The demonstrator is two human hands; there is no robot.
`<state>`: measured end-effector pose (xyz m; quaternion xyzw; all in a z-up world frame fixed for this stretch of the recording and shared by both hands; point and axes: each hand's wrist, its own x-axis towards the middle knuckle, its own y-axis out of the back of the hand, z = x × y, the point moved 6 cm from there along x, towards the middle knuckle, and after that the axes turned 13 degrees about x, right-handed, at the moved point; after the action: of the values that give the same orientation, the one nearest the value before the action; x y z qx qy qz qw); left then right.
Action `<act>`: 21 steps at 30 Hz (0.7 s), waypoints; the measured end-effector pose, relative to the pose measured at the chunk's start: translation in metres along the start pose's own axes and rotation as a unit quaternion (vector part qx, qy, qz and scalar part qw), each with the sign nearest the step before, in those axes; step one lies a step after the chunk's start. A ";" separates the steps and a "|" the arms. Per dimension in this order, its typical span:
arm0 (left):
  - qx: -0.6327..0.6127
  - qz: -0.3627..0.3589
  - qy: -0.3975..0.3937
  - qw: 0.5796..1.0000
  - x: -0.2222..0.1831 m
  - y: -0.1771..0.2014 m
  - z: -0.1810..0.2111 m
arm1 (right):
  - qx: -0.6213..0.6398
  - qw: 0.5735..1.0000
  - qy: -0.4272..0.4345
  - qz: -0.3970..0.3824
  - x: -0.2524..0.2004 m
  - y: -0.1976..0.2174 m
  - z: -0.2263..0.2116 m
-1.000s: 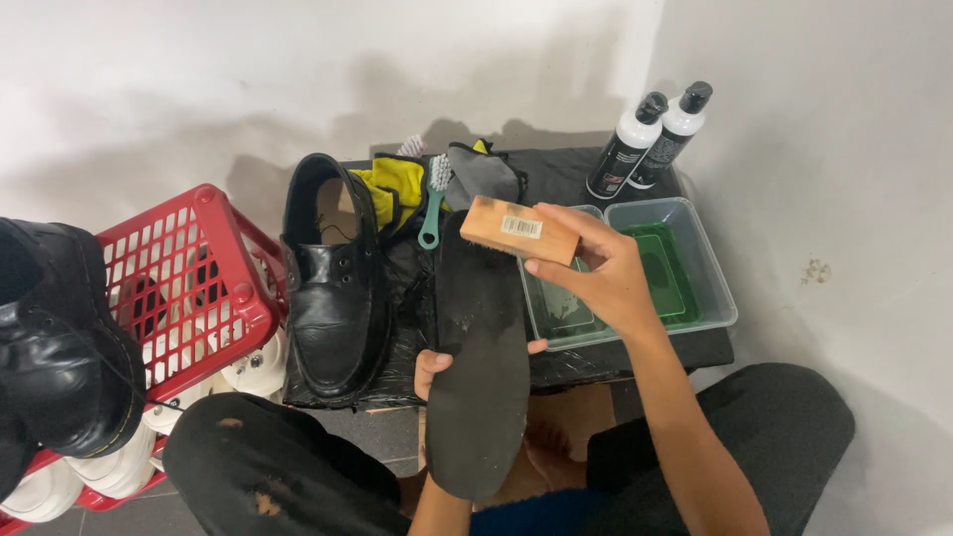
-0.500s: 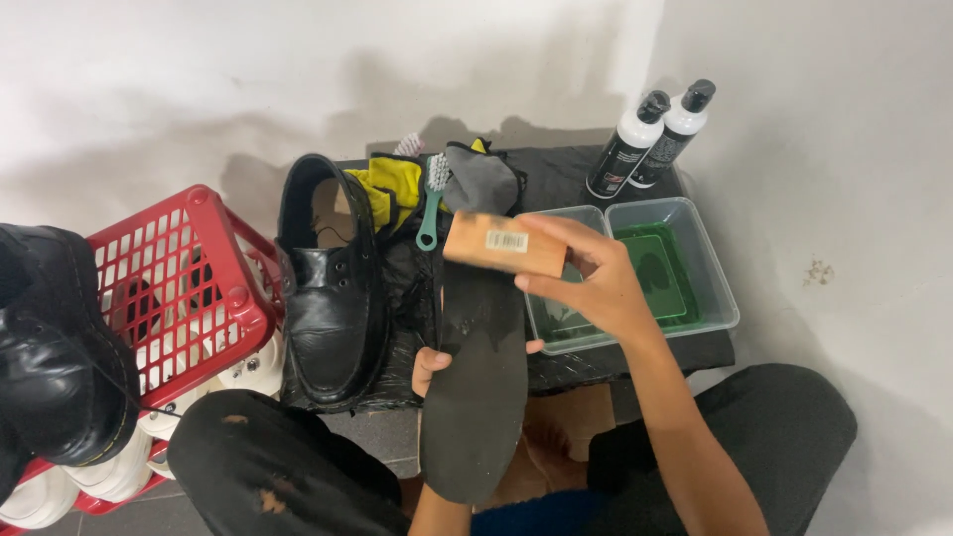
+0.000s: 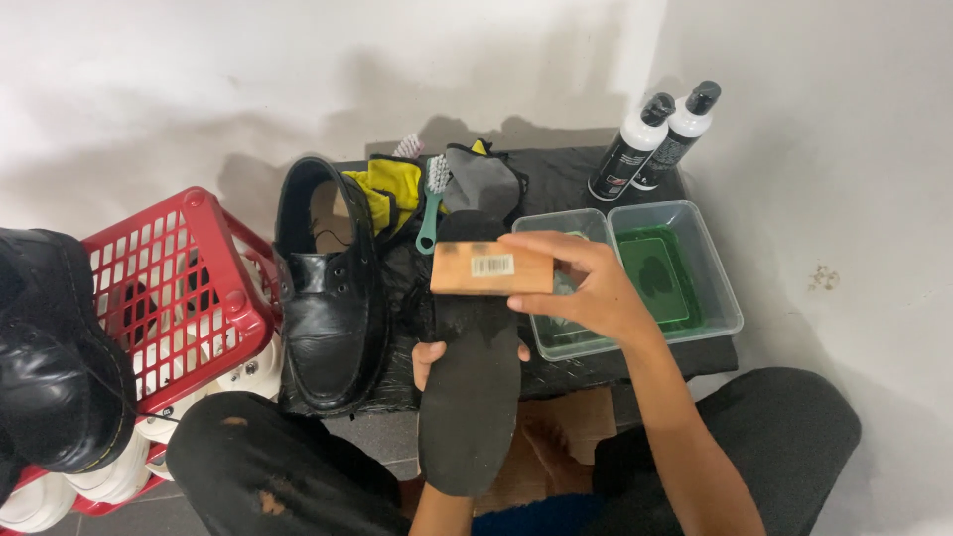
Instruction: Cleaning a shoe insole by vigorously brushing it with a wooden-handled brush.
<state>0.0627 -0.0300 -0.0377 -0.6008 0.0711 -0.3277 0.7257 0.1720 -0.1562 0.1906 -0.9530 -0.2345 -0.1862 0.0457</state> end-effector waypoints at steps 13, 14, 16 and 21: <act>0.044 0.066 -0.045 0.996 0.038 -0.037 0.013 | -0.016 0.999 -0.001 -0.052 0.007 0.003 -0.004; 0.047 0.072 -0.048 0.995 0.037 -0.037 0.012 | -0.016 0.999 -0.003 -0.051 0.007 0.001 -0.001; 0.052 0.082 -0.051 0.994 0.037 -0.036 0.012 | -0.056 0.998 -0.002 0.026 0.009 0.009 0.004; 0.067 0.105 -0.066 0.990 0.036 -0.035 0.015 | -0.050 0.996 -0.071 -0.013 0.008 0.004 0.010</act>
<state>0.0842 -0.0403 0.0091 -0.5604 0.0638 -0.2138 0.7976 0.1840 -0.1542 0.1844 -0.9618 -0.2398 -0.1300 -0.0216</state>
